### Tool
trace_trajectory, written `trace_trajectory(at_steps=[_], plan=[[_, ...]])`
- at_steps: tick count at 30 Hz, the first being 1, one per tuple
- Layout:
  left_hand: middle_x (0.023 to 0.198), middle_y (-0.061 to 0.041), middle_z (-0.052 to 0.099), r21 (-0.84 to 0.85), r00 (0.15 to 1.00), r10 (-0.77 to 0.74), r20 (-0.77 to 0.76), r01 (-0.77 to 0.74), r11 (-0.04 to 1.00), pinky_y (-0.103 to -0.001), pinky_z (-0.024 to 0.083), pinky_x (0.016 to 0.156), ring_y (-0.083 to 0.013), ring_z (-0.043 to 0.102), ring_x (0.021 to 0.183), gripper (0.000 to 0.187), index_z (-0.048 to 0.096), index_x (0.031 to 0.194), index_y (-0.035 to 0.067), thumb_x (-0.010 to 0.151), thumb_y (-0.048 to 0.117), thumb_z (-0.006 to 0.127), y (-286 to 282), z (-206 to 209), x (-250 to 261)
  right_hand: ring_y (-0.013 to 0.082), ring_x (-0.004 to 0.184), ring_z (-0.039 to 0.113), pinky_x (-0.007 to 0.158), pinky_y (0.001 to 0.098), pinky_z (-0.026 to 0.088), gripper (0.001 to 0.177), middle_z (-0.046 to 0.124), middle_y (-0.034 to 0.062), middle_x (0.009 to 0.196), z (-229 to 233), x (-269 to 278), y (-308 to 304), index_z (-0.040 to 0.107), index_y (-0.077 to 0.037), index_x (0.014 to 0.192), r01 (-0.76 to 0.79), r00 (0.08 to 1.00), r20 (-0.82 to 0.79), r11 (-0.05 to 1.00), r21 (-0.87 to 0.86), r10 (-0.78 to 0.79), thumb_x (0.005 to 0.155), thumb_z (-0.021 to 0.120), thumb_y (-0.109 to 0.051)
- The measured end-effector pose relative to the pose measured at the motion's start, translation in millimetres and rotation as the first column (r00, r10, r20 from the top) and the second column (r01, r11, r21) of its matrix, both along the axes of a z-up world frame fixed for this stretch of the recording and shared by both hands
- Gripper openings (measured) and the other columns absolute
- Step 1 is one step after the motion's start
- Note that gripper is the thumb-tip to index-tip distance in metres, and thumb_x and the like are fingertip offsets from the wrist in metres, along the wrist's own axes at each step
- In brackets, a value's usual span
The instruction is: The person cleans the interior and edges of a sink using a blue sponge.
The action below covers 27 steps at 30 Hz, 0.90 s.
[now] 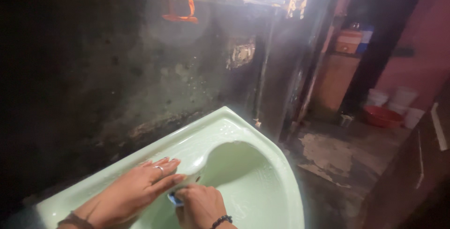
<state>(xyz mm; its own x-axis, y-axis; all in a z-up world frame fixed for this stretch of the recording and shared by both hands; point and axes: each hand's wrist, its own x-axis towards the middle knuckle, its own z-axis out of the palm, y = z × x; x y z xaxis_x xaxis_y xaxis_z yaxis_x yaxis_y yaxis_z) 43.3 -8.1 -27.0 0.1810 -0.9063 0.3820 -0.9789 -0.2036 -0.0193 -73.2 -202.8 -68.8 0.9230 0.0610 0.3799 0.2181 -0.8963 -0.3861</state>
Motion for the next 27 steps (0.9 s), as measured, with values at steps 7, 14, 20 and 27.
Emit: trace_trajectory(at_steps=[7,14,20,27], plan=[[0.16,-0.017,0.038,0.092,0.999,0.014,-0.038,-0.011,0.996,-0.046,0.026,0.118,-0.0363,0.037,0.146,0.056,0.044,0.155,0.024,0.1,0.012,0.045,5.4,12.5,-10.1,0.0399,0.092,0.071,0.078,0.0544,0.056,0.02,0.066,0.0209,0.105,-59.8,22.0,0.6,0.078,-0.011,0.098,-0.212,0.965,-0.221,0.922,-0.325,0.144,0.091,0.059,-0.016],[0.164,-0.016,0.03,0.181,0.998,0.051,-0.032,-0.045,0.982,-0.047,0.02,0.119,-0.0358,0.028,0.149,0.055,0.041,0.157,0.035,0.104,0.019,0.043,1.5,7.3,-6.2,0.0372,0.096,0.066,0.075,0.0496,0.056,0.021,0.056,0.019,0.102,-109.0,28.3,-20.1,0.077,-0.017,0.103,-0.249,0.968,-0.133,0.889,-0.384,0.214,0.096,0.059,-0.024],[0.164,-0.014,0.029,0.194,0.998,0.045,-0.033,-0.038,0.98,-0.045,0.02,0.119,-0.0354,0.028,0.149,0.056,0.04,0.157,0.035,0.103,0.022,0.041,2.1,1.1,-1.3,0.038,0.094,0.067,0.074,0.0531,0.054,0.02,0.061,0.0194,0.103,-115.3,27.0,-24.7,0.075,-0.013,0.105,-0.126,0.991,-0.097,0.888,-0.443,0.093,0.094,0.061,-0.022],[0.164,-0.012,0.037,0.106,1.0,0.001,-0.001,-0.001,0.994,-0.042,0.022,0.119,-0.0332,0.032,0.148,0.053,0.046,0.156,0.036,0.105,0.026,0.04,2.1,9.8,-8.3,0.0426,0.099,0.067,0.086,0.0549,0.052,0.042,0.063,0.0211,0.105,-121.6,41.9,11.2,0.068,-0.009,0.114,0.056,0.933,-0.353,0.997,-0.054,-0.071,0.094,0.072,-0.045]])
